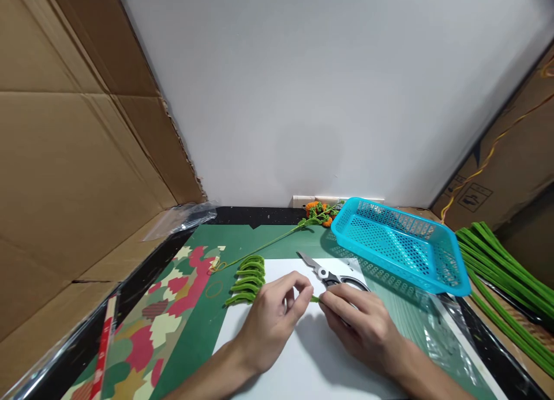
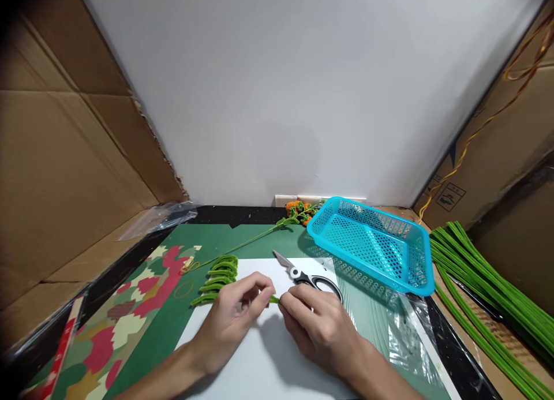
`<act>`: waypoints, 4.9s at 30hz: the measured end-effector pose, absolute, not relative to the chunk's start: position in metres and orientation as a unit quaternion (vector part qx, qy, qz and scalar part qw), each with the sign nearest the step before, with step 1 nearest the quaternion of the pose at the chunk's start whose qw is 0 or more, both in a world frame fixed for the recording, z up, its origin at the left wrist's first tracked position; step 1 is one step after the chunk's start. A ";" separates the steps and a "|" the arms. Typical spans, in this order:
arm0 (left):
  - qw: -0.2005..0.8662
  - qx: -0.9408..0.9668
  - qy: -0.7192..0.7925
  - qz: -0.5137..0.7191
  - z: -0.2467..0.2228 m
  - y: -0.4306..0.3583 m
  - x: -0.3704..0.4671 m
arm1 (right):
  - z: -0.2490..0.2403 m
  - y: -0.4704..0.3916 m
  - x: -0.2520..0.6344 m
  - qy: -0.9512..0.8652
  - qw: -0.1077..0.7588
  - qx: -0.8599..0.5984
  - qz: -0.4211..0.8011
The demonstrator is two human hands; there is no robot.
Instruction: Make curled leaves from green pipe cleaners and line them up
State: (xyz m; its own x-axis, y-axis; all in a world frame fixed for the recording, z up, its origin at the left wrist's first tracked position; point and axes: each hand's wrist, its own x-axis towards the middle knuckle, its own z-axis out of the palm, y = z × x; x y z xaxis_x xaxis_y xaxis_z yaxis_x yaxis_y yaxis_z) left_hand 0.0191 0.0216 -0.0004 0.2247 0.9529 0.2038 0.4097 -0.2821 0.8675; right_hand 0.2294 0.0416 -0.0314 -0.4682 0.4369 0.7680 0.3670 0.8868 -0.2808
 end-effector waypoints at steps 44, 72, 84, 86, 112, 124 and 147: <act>0.586 0.576 0.434 0.370 -0.015 0.025 0.024 | -0.028 0.041 0.218 -0.589 0.371 -0.353 0.625; 0.542 0.580 0.490 0.359 -0.012 0.008 0.033 | -0.020 0.044 0.235 -0.858 0.360 -0.264 0.255; 0.619 0.542 0.441 0.358 -0.019 0.016 0.034 | -0.023 0.047 0.232 -0.845 0.386 -0.297 0.222; 0.584 0.571 0.453 0.358 -0.019 0.013 0.032 | -0.022 0.046 0.228 -0.780 0.386 -0.347 0.349; 0.761 0.381 0.389 0.353 -0.009 0.024 0.029 | -0.026 0.047 0.239 -0.881 0.409 -0.234 0.027; 0.249 0.817 0.407 0.325 -0.015 0.017 0.016 | -0.013 0.042 0.220 -0.531 0.367 -0.405 0.647; 0.722 0.411 0.404 0.382 -0.013 0.021 0.036 | -0.025 0.046 0.233 -0.828 0.425 -0.299 0.211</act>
